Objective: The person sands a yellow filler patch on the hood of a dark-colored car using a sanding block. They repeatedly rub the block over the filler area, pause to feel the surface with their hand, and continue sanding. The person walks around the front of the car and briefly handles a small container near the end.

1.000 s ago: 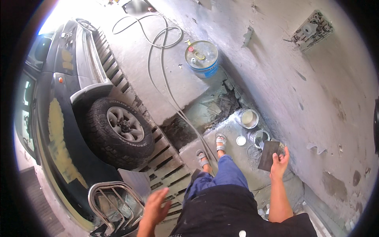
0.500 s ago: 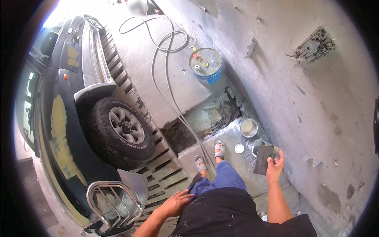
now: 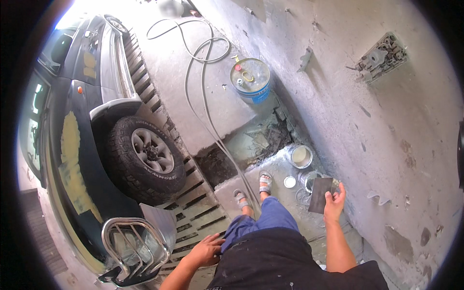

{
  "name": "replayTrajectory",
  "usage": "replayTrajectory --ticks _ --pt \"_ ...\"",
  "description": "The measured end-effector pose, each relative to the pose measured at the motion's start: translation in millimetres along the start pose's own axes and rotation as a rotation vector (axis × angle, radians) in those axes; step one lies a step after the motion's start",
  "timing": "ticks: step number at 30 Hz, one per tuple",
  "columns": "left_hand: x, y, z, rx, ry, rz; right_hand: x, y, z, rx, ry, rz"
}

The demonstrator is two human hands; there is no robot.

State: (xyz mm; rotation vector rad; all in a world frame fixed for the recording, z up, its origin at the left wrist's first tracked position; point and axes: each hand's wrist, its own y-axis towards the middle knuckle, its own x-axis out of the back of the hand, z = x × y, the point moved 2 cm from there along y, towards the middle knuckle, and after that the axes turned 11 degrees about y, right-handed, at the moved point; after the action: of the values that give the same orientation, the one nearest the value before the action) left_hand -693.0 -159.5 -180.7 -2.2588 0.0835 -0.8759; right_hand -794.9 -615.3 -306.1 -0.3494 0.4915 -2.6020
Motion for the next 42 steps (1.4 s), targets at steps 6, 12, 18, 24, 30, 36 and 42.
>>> replayTrajectory --ticks 6,12,18,24,30,36,42 --pt "-3.8 -61.5 -20.0 0.42 -0.19 0.192 -6.1 -4.0 3.8 -0.015 0.026 0.045" --pt "-28.3 -98.1 -50.4 0.533 -0.718 0.214 -8.2 -5.6 -6.8 -0.012 -0.017 0.088" --pt "-27.9 -110.5 -73.2 0.599 -1.014 0.099 -17.6 -11.8 1.4 -0.023 -0.055 0.086" --pt "-71.3 -119.3 -62.7 0.808 -1.205 -0.059 1.3 -8.4 -29.5 -0.003 -0.144 0.08" --pt "-97.5 -114.8 -53.7 0.823 -1.337 -0.238 36.8 -10.1 -77.5 0.009 -0.311 0.076" --pt "-53.0 -110.4 -69.3 0.84 -1.369 -0.096 54.6 -17.0 -104.6 -0.032 -0.438 0.054" --pt "-56.1 -101.4 -65.4 0.78 -1.375 -0.14 57.0 -20.4 -105.0 -0.037 -0.537 0.043"
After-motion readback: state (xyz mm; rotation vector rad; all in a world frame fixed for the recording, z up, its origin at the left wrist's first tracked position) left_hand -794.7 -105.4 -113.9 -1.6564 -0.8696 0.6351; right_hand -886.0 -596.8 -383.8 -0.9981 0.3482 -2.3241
